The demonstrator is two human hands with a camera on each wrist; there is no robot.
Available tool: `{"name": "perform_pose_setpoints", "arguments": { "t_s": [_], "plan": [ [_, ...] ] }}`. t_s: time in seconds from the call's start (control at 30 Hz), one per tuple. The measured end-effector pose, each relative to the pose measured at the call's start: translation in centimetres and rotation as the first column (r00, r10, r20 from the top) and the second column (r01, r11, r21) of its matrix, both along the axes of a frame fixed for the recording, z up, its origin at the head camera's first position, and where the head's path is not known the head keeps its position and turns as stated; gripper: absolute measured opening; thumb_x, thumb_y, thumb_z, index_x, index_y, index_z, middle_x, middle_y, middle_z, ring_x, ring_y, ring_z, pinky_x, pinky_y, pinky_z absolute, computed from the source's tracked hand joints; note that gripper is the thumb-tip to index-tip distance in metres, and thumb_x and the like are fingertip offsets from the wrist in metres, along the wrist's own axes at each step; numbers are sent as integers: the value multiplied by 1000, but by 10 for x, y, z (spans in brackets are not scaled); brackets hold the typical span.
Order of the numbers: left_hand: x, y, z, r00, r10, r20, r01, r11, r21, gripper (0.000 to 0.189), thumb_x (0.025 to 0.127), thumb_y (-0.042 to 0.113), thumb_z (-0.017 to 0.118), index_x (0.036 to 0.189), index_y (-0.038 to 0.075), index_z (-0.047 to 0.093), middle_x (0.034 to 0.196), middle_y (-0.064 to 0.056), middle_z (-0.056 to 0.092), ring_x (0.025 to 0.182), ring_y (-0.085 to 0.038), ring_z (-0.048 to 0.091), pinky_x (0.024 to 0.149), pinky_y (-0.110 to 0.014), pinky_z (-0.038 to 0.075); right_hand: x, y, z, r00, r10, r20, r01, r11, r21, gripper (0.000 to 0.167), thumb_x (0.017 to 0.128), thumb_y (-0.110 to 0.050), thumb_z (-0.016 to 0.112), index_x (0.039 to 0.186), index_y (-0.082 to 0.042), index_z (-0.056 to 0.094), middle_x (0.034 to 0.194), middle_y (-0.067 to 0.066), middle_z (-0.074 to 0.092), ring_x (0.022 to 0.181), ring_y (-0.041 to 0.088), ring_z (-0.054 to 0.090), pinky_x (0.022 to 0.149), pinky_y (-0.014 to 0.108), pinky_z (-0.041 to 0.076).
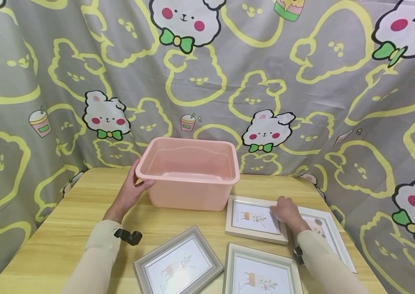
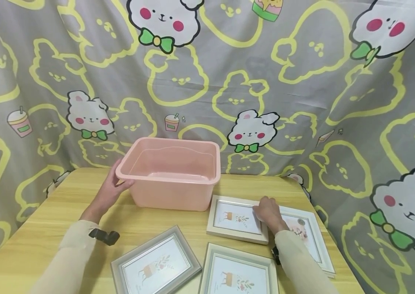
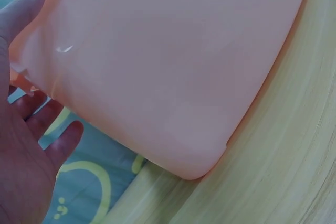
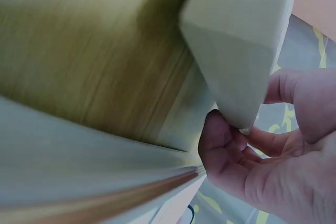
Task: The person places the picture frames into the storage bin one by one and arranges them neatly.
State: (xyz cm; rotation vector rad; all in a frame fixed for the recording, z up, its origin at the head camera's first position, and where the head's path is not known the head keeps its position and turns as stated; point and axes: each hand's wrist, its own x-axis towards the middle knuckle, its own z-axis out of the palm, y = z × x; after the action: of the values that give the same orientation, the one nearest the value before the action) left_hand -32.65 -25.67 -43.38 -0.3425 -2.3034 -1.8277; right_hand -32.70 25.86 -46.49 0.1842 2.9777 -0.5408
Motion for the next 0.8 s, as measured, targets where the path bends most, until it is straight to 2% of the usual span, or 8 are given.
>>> {"name": "perform_pose_setpoints", "arguments": {
  "t_s": [0.07, 0.13, 0.33, 0.47, 0.5, 0.57, 0.7, 0.8],
  "plan": [
    [1, 1, -1, 1000, 4, 0, -4, 1000, 9, 93, 92, 21, 68, 157, 27, 1, 161, -10, 16, 147, -31, 22, 116, -55, 27, 0, 2, 0, 1000, -10, -6, 10, 1000, -24, 49, 90, -22, 56, 123, 14, 50, 117, 35, 54, 109, 48, 53, 95, 57, 45],
    [2, 3, -1, 1000, 9, 8, -9, 1000, 15, 93, 92, 21, 67, 157, 26, 0, 162, -9, 15, 148, -31, 20, 116, -55, 27, 0, 4, -1, 1000, -13, -18, 12, 999, -47, 54, 90, -22, 55, 129, 14, 46, 124, 37, 51, 116, 51, 49, 98, 59, 42],
    [4, 5, -5, 1000, 14, 14, -14, 998, 56, 93, 92, 18, 66, 157, 22, -1, 162, -10, 15, 148, -33, 19, 116, -57, 25, 2, 11, -4, 998, -9, -67, 2, 995, -102, 55, 92, -24, 56, 132, 12, 45, 124, 35, 55, 116, 48, 53, 95, 56, 46],
    [3, 5, -9, 1000, 18, 10, -19, 998, 63, 93, 93, 16, 65, 157, 21, -2, 162, -11, 18, 147, -33, 21, 116, -54, 27, 3, 14, -2, 999, -24, -48, 16, 987, -157, 58, 91, -24, 58, 136, 9, 42, 125, 33, 55, 115, 45, 55, 93, 54, 48],
    [3, 4, -9, 1000, 17, 9, -17, 998, 64, 93, 93, 16, 65, 157, 22, -2, 162, -12, 18, 147, -32, 22, 116, -51, 29, 4, 14, -1, 999, -30, -36, 24, 984, -175, 60, 91, -24, 59, 138, 9, 40, 126, 34, 54, 115, 45, 54, 93, 54, 48],
    [3, 4, -11, 1000, 19, 6, -19, 998, 63, 92, 93, 17, 65, 157, 21, -2, 161, -12, 20, 146, -32, 24, 115, -37, 34, 6, 15, 1, 999, -44, -11, 41, 979, -200, 64, 90, -24, 60, 140, 8, 38, 128, 34, 52, 116, 45, 54, 94, 54, 48],
    [2, 4, -13, 1000, 10, -9, -9, 996, 93, 90, 94, 15, 63, 157, 20, -2, 161, -15, 21, 145, -34, 24, 99, -9, 39, 9, 16, 3, 997, -68, 25, 72, 964, -255, 71, 86, -25, 63, 143, 7, 35, 127, 33, 54, 112, 41, 57, 92, 51, 50],
    [2, 6, -13, 1000, 11, -21, -9, 994, 112, 88, 95, 14, 61, 157, 19, -1, 161, -15, 21, 146, -34, 23, 94, -4, 38, 11, 18, 3, 997, -77, 33, 83, 953, -291, 71, 86, -26, 64, 143, 6, 35, 122, 30, 57, 103, 35, 60, 85, 46, 52]
  ]
}}
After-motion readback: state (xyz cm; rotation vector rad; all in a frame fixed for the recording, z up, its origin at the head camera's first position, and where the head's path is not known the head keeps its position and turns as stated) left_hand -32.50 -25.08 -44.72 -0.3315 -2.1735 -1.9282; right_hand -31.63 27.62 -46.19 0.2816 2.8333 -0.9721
